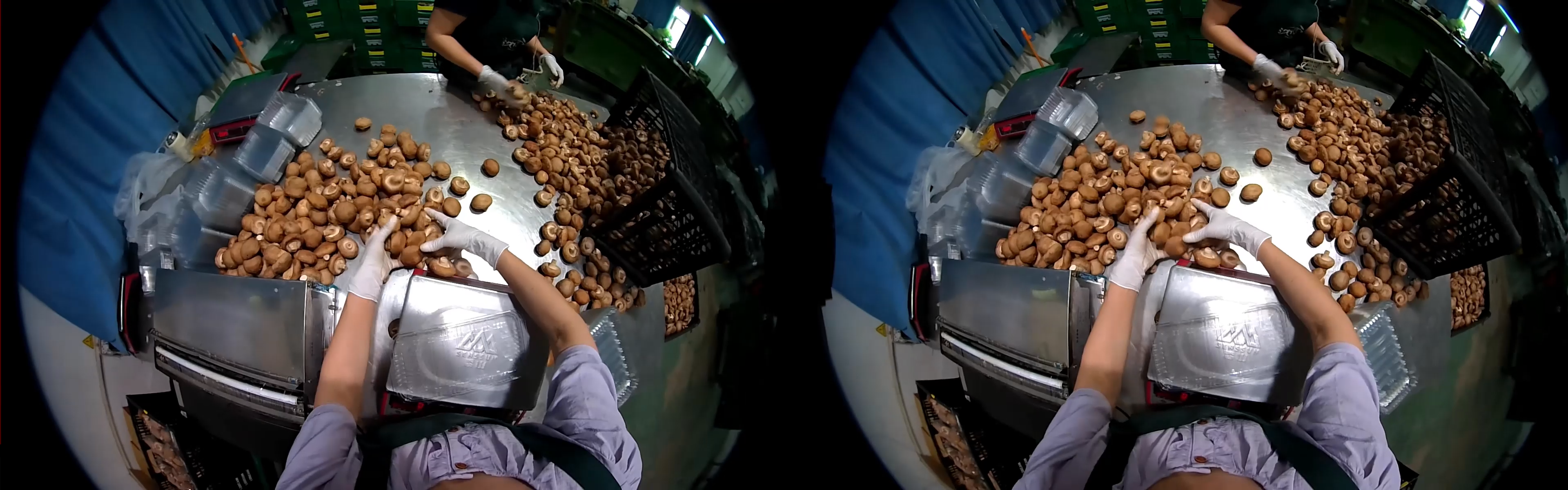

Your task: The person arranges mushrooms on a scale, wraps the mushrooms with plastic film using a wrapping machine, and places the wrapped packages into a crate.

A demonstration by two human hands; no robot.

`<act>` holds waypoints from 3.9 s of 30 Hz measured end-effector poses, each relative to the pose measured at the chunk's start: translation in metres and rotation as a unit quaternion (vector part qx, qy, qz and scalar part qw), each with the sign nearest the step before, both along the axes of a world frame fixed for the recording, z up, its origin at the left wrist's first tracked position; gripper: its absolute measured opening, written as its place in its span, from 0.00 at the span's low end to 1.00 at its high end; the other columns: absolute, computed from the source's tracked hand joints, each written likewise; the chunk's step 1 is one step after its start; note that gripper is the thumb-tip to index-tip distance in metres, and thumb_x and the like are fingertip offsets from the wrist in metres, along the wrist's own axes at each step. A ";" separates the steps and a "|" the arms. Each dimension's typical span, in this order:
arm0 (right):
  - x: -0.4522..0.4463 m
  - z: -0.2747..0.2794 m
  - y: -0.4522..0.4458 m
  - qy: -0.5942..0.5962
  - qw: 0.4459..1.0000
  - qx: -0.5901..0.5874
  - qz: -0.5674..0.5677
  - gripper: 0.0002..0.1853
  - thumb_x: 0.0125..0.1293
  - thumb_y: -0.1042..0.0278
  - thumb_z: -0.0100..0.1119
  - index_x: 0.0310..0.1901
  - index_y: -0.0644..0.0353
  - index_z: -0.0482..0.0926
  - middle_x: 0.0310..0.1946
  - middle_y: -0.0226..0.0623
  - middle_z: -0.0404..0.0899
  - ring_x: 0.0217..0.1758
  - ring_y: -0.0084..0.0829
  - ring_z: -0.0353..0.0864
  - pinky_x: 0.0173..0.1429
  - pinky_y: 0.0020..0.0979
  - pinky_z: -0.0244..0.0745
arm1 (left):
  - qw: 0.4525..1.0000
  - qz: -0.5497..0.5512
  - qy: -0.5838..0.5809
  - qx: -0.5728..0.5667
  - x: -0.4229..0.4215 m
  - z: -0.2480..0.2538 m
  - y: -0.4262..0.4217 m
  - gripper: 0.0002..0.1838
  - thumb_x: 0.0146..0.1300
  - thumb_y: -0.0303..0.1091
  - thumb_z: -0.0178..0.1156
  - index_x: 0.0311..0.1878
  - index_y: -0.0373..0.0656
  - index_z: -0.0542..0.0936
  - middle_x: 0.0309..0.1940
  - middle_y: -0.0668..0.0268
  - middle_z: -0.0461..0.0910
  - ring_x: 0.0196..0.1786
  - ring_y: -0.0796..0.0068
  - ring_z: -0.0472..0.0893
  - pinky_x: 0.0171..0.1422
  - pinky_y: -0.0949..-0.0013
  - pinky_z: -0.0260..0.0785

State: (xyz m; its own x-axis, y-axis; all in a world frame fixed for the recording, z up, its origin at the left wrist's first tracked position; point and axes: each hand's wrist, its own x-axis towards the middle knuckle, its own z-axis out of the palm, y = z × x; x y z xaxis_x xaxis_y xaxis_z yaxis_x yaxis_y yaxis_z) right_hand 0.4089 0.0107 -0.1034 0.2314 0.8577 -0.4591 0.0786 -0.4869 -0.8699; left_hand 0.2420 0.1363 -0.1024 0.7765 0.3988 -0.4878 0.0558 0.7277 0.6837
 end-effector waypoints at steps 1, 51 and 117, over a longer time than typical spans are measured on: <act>-0.001 0.001 0.001 -0.022 1.000 0.006 0.008 0.60 0.43 0.61 0.80 0.74 0.52 0.46 0.69 0.46 0.58 0.70 0.37 0.60 0.71 0.30 0.57 | 1.000 -0.004 0.006 0.023 0.000 0.004 -0.007 0.32 0.61 0.48 0.62 0.64 0.46 0.64 0.55 0.58 0.75 0.52 0.62 0.80 0.42 0.55 0.81; -0.184 0.078 -0.250 -0.463 0.853 0.129 -0.206 0.54 0.36 0.53 0.79 0.68 0.51 0.61 0.68 0.53 0.56 0.67 0.52 0.60 0.69 0.43 0.59 | 0.706 -0.115 -0.010 0.699 -0.172 0.092 -0.172 0.31 0.39 0.35 0.77 0.52 0.45 0.80 0.64 0.46 0.63 0.64 0.51 0.68 0.66 0.60 0.64; -0.184 0.125 -0.305 -0.427 0.871 0.064 -0.235 0.15 0.58 0.65 0.64 0.46 0.59 0.80 0.38 0.45 0.81 0.40 0.43 0.82 0.45 0.34 0.76 | 0.760 -0.076 0.092 0.639 -0.175 0.080 -0.141 0.34 0.54 0.42 0.66 0.63 0.42 0.69 0.67 0.49 0.61 0.69 0.52 0.62 0.71 0.57 0.55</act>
State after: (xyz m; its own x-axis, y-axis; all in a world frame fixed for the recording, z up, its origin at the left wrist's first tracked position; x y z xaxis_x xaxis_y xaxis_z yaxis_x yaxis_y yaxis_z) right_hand 0.2252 -0.2938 0.0216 0.7811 0.6076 0.1441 0.5409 -0.5432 -0.6421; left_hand 0.0665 -0.0045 -0.0227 0.8262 0.5511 0.1169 0.2530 -0.5484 0.7970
